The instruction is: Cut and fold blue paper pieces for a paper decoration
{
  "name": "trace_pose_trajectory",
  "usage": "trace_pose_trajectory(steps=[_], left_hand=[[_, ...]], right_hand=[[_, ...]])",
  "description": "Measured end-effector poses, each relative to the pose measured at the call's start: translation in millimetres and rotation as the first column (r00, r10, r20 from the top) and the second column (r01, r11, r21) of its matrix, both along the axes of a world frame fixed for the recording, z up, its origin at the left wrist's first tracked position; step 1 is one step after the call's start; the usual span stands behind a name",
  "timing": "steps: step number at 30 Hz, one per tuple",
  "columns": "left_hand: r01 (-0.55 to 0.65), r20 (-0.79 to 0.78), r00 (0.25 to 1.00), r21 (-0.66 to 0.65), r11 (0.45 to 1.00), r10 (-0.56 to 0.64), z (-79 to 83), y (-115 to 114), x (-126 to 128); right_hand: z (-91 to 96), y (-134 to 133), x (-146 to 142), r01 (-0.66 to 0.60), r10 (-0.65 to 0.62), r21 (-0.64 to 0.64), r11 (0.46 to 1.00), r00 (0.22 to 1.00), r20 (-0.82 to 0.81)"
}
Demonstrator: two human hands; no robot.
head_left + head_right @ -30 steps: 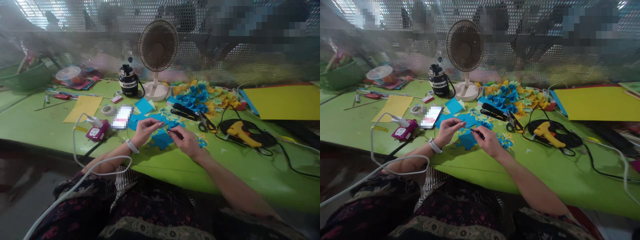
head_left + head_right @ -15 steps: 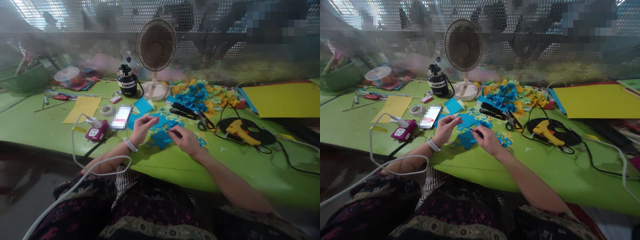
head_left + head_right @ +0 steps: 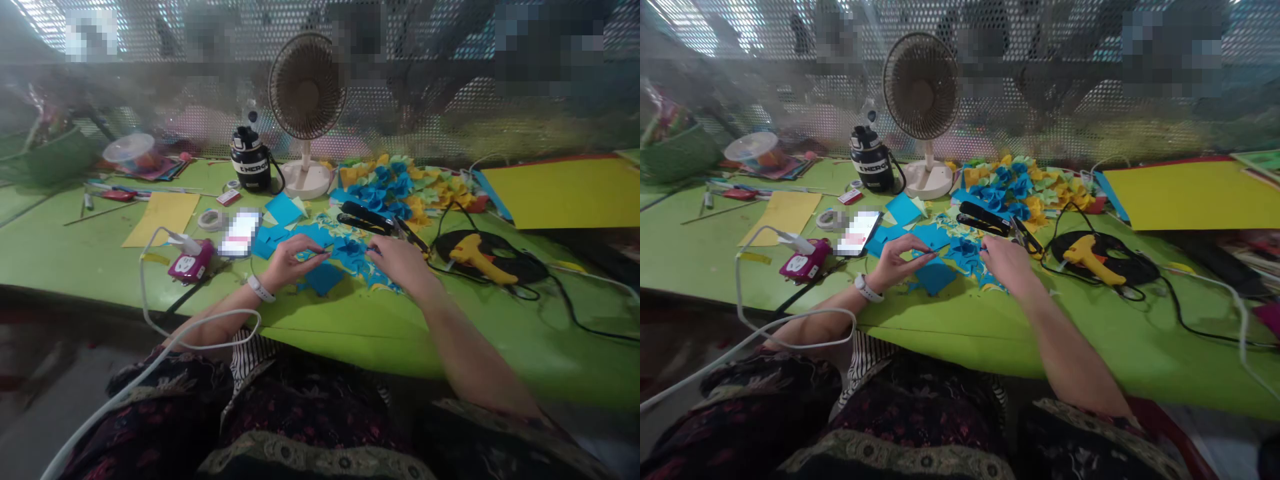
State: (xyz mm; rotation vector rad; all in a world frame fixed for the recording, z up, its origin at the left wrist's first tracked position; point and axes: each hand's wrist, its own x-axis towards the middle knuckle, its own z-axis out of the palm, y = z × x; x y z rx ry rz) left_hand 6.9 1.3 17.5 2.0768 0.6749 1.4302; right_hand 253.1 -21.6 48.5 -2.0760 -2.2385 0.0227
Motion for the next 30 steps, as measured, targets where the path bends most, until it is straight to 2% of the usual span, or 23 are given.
trace_pose_trajectory(steps=[3, 7, 17, 23, 25, 27, 28, 30], left_hand=[[0.023, -0.060, 0.998, 0.138, 0.990, -0.014, -4.2, 1.9, -0.8], [0.040, -0.099, 0.995, 0.205, 0.978, -0.020, -6.7, 3.6, -0.8], [0.049, -0.150, 0.988, 0.180, 0.982, -0.022, -7.1, 3.3, -1.2], [0.065, -0.161, 0.986, 0.201, 0.977, -0.033, -7.4, 3.4, -0.7], [0.074, -0.162, 0.986, 0.212, 0.975, -0.040, -7.8, 3.6, -0.8], [0.088, -0.180, 0.982, 0.210, 0.974, -0.050, -8.2, 3.4, -1.2], [0.092, -0.194, 0.980, 0.204, 0.975, -0.052, -8.4, 3.2, -1.5], [0.094, -0.223, 0.973, 0.182, 0.979, -0.052, -8.4, 2.4, -1.9]], right_hand=[[2.4, 1.0, -0.1, 0.044, -0.042, -0.041, 0.998, 0.997, 0.059], [3.3, 3.0, 1.3, 0.104, -0.099, -0.054, 0.993, 0.991, 0.088], [3.4, 4.7, 3.6, 0.180, -0.181, 0.026, 0.983, 0.980, 0.085], [-2.8, 6.3, 5.0, 0.172, -0.175, 0.039, 0.984, 0.979, 0.104], [-3.4, 4.3, 1.7, 0.111, -0.118, 0.137, 0.984, 0.992, 0.039], [-3.3, -0.6, -4.9, -0.055, 0.077, 0.257, 0.965, 0.994, -0.075], [-3.2, -4.0, -9.0, -0.169, 0.218, 0.310, 0.936, 0.967, -0.130], [-3.5, -11.9, -17.7, -0.384, 0.480, 0.381, 0.841, 0.855, -0.195]])
